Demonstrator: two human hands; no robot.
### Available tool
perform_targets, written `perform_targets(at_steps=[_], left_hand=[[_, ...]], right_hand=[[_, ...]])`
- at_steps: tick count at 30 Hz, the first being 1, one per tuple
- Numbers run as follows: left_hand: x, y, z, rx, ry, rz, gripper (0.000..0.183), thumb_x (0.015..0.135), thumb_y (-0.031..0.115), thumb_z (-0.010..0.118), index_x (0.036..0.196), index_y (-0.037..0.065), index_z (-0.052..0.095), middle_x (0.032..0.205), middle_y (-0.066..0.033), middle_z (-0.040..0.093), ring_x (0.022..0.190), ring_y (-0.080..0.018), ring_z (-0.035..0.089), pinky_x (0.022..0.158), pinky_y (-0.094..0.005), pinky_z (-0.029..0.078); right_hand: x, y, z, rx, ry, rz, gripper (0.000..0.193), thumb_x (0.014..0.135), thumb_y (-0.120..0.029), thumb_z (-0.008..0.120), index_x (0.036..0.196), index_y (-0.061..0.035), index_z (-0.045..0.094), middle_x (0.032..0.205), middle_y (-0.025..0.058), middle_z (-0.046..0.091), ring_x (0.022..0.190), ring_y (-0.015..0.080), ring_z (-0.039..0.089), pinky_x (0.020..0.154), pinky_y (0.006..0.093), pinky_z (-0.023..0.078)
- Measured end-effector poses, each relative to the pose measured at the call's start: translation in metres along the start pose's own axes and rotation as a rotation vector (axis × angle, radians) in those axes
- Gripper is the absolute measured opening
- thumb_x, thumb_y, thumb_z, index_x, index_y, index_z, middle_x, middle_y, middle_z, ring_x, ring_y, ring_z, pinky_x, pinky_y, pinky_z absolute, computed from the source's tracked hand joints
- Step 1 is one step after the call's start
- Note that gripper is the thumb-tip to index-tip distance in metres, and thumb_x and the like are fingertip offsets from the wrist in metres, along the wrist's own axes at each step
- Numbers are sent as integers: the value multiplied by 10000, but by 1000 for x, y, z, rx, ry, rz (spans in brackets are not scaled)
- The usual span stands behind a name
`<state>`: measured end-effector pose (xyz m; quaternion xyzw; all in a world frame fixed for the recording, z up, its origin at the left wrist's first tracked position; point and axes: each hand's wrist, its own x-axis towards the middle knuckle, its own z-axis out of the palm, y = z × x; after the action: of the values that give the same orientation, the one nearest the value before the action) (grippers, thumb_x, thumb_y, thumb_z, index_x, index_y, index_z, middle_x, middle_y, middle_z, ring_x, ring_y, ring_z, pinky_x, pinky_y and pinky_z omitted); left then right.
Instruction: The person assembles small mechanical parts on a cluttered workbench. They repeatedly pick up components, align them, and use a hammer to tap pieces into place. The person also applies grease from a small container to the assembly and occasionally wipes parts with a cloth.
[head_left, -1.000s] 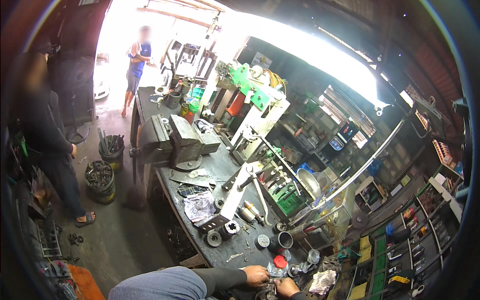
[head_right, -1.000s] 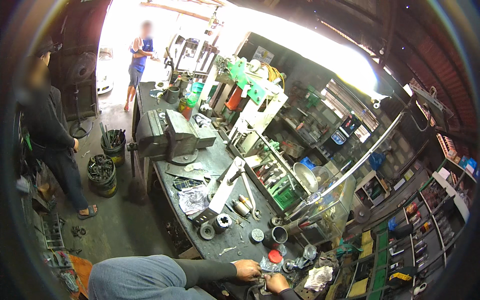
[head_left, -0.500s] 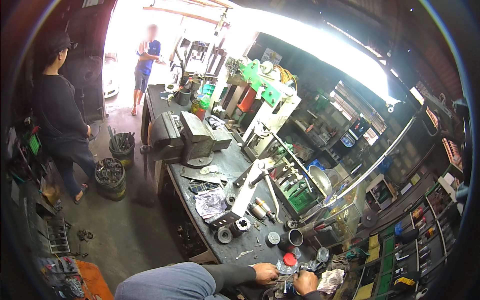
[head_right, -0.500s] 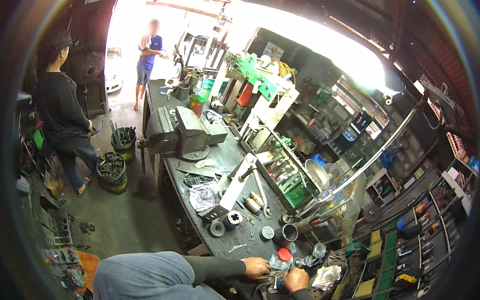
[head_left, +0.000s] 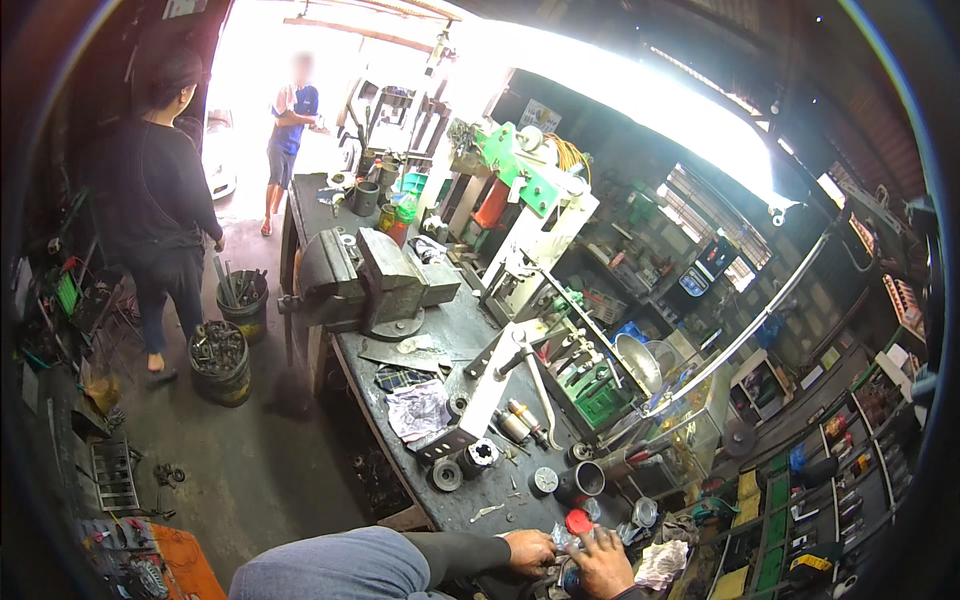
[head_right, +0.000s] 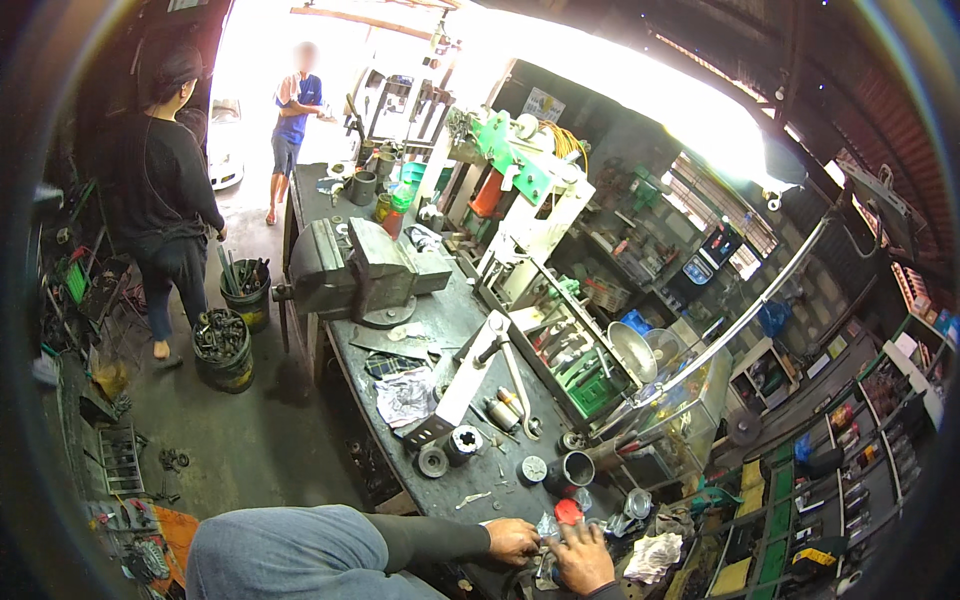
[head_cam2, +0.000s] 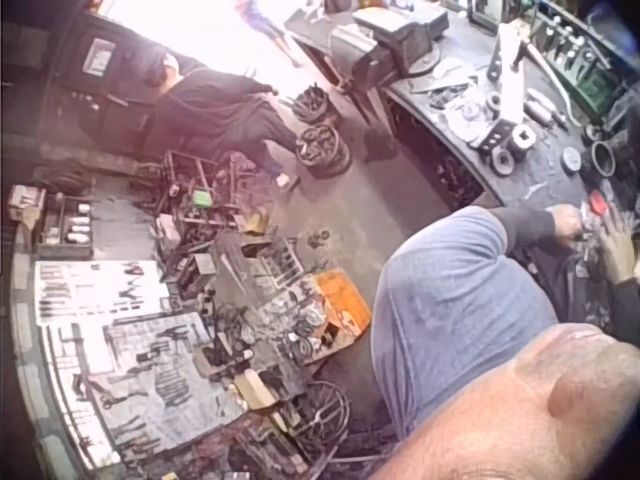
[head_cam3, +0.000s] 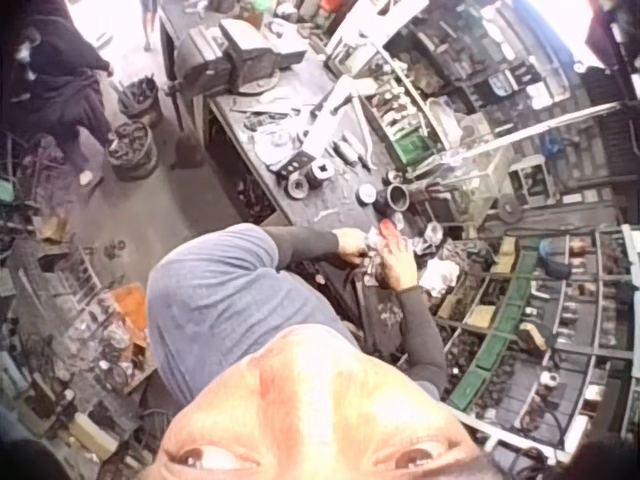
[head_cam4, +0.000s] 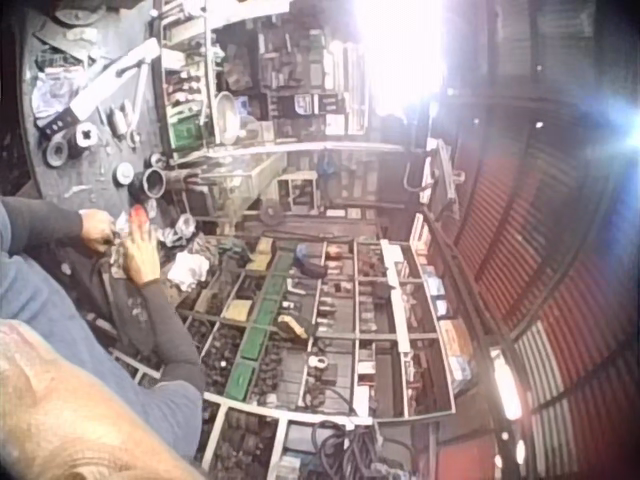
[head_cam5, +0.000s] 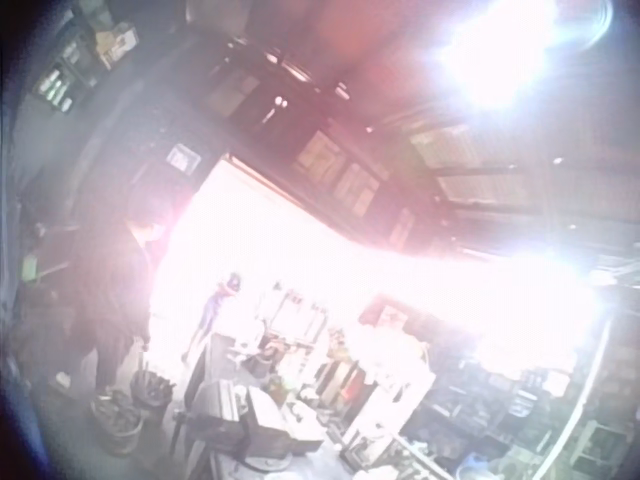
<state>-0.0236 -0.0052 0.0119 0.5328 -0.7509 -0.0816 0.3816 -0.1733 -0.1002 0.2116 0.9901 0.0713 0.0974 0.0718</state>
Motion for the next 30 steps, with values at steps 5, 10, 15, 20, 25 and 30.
perform_targets(at_steps=[5, 10, 15, 20, 25, 30], left_hand=[[8, 10, 7, -5, -14, 57, 359, 810, 324, 811, 1066, 73, 819, 1087, -118, 752, 1106, -361, 697, 972, -495, 583], [-3, -1, 1, -3, -20, 4, 348, 817, 310, 803, 1066, 68, 817, 1089, -119, 751, 1110, -361, 698, 968, -494, 584], [0, 7, -1, -17, -4, 14, 316, 840, 310, 779, 1032, 63, 821, 1064, -125, 754, 1089, -368, 706, 959, -491, 587], [-2, 2, 1, 50, -10, 3, 302, 893, 327, 764, 1044, 70, 815, 1083, -114, 760, 1064, -353, 709, 931, -482, 593], [0, 8, -1, 52, -30, -10, 305, 899, 328, 761, 1049, 70, 822, 1087, -113, 763, 1061, -351, 709, 939, -481, 590], [-2, 5, 0, 34, 18, -15, 287, 848, 318, 770, 1011, 89, 827, 1037, -120, 761, 1050, -352, 710, 937, -477, 592]], right_hand=[[-79, 21, 106, 121, -450, 765, 475, 1009, -449, 686, 893, -9, 826, 973, 302, 780, 998, 497, 764, 925, 583, 590], [-14, -2, 5, -85, -272, 328, 256, 959, -347, 750, 1068, -131, 833, 967, 161, 799, 1030, 329, 785, 988, 532, 575], [-47, -2, 51, 28, -455, 318, 362, 1014, -408, 687, 946, -91, 849, 926, 206, 802, 941, 377, 793, 1031, 569, 535], [-44, 23, 63, 70, -371, 588, 410, 972, -427, 727, 1061, -40, 828, 1029, 246, 791, 1076, 426, 756, 948, 555, 581], [-38, 9, 34, 119, -26, -105, 287, 980, -346, 724, 863, -98, 809, 785, 219, 758, 774, 388, 772, 1066, 576, 494], [-35, 6, 49, 168, -365, 649, 384, 974, -391, 752, 953, -15, 829, 841, 275, 758, 837, 479, 767, 765, 584, 610]])
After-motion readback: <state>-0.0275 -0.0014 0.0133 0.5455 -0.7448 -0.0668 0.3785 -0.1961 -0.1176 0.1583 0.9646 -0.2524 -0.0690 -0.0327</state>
